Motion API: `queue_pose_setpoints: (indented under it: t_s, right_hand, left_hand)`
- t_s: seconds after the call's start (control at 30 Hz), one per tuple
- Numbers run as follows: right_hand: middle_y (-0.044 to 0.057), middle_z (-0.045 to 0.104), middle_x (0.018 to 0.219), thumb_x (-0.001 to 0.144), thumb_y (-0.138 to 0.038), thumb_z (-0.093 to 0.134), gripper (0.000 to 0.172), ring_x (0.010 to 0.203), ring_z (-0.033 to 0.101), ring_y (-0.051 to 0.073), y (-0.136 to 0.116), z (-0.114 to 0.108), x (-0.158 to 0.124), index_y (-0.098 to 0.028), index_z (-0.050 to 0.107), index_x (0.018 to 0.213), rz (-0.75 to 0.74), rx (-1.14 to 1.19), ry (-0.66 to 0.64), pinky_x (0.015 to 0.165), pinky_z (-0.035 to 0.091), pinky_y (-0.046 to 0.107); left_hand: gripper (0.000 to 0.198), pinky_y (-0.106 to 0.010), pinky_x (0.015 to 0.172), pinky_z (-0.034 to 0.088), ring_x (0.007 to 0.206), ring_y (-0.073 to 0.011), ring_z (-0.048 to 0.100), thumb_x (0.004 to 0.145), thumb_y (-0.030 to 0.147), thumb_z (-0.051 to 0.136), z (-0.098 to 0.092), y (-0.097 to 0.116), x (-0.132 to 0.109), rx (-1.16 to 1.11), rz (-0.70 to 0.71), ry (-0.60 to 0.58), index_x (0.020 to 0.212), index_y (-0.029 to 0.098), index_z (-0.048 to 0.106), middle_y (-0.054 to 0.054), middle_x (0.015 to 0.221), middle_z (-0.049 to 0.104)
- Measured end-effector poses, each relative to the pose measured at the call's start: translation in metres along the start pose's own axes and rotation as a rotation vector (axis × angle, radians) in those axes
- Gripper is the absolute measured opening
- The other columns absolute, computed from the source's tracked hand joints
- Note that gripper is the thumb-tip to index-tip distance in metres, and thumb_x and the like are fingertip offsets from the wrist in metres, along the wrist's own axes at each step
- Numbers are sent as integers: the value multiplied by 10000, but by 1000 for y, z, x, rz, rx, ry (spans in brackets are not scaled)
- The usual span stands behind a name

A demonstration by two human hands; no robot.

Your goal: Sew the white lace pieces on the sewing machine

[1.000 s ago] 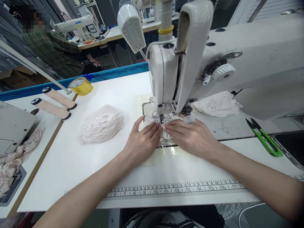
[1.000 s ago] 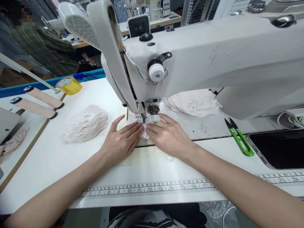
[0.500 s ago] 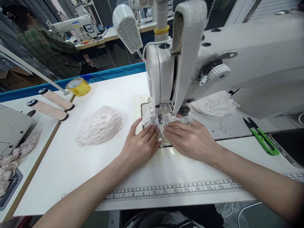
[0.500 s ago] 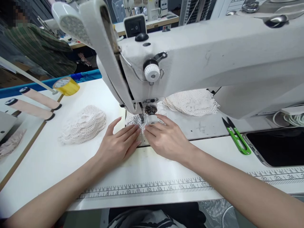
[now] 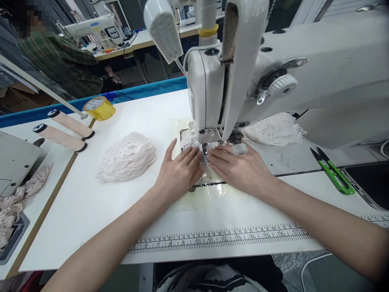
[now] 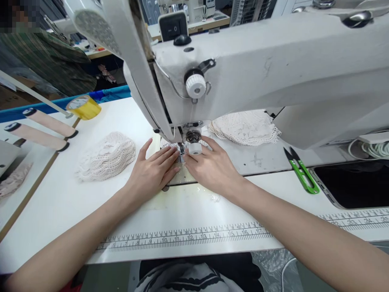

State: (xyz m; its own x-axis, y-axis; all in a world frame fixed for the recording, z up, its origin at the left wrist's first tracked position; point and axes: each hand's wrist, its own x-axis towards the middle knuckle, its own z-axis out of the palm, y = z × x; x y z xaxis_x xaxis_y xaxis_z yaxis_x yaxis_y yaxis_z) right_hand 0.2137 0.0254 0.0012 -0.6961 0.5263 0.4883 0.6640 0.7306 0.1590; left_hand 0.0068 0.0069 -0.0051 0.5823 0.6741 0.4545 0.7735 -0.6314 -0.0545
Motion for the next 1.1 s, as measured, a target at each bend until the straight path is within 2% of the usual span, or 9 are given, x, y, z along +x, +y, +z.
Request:
queue_pose_setpoints:
  t_s: [0.1,0.33,0.5,0.63,0.73,0.83,0.93,1.0,1.1]
  right_hand:
    - [31,723,1105,991,-231,456,261,935,661,190,1,-1,0,-155,696,1061,-3,1,-57,1101,302,426]
    - [35,744,1027,986,-270,463,276,934,652,205,5,0,-3,-158,706,1056,0,7,-11,1046,346,423]
    - [46,757,915,985,-261,457,288,844,652,200,8,-3,-2,-164,728,1001,-4,-22,2,985,379,408]
    - [30,758,883,972,-251,485,263,804,643,193,11,-3,-2,-171,735,966,-17,-47,55,973,389,396]
    - [21,758,869,969,-250,491,257,807,644,192,13,-4,-3,-182,737,947,-19,-33,72,981,393,395]
    - [16,757,857,975,-247,466,276,785,645,192,13,-6,-3,-196,736,950,-12,-1,52,985,398,416]
    - [12,750,795,981,-253,447,294,782,649,197,14,-6,-3,-212,738,959,8,47,46,964,414,430]
    - [11,738,751,981,-265,453,293,786,650,195,14,-5,-4,-211,741,962,35,101,57,936,431,412]
    - [28,729,771,974,-299,478,289,743,640,187,11,-6,-4,-192,746,949,102,246,45,847,460,383]
  left_hand:
    - [361,-577,1182,194,1192,-249,602,995,329,442,1,-3,2,-19,-35,-33,1242,123,604,-113,1242,652]
    - [432,-591,1194,135,1281,-277,522,998,367,415,2,-5,1,-35,-93,-107,1326,113,537,-118,1328,595]
    - [450,-560,1184,188,1280,-265,509,995,393,416,0,-5,2,29,-121,-144,1352,135,504,-113,1348,579]
    - [413,-529,1081,364,1044,-278,619,965,390,474,-9,5,2,188,-161,-142,1222,88,588,-150,1117,657]
    - [270,-390,753,535,698,-194,616,976,258,440,-21,19,-2,154,-88,-148,1043,78,631,-102,862,662]
    - [269,-244,557,491,692,-136,610,972,93,342,-31,29,-7,-100,83,-113,1111,105,572,-77,941,671]
    - [269,-203,494,447,861,-152,646,970,124,371,-33,25,-9,-137,-2,-115,1197,150,514,-101,1147,638]
    - [210,-207,412,349,702,-141,639,959,232,471,-31,20,-10,-98,-134,-213,1148,163,530,-77,1036,667]
    - [152,-229,397,232,441,-104,503,944,317,527,-29,16,-11,-109,-233,-315,913,173,562,18,650,627]
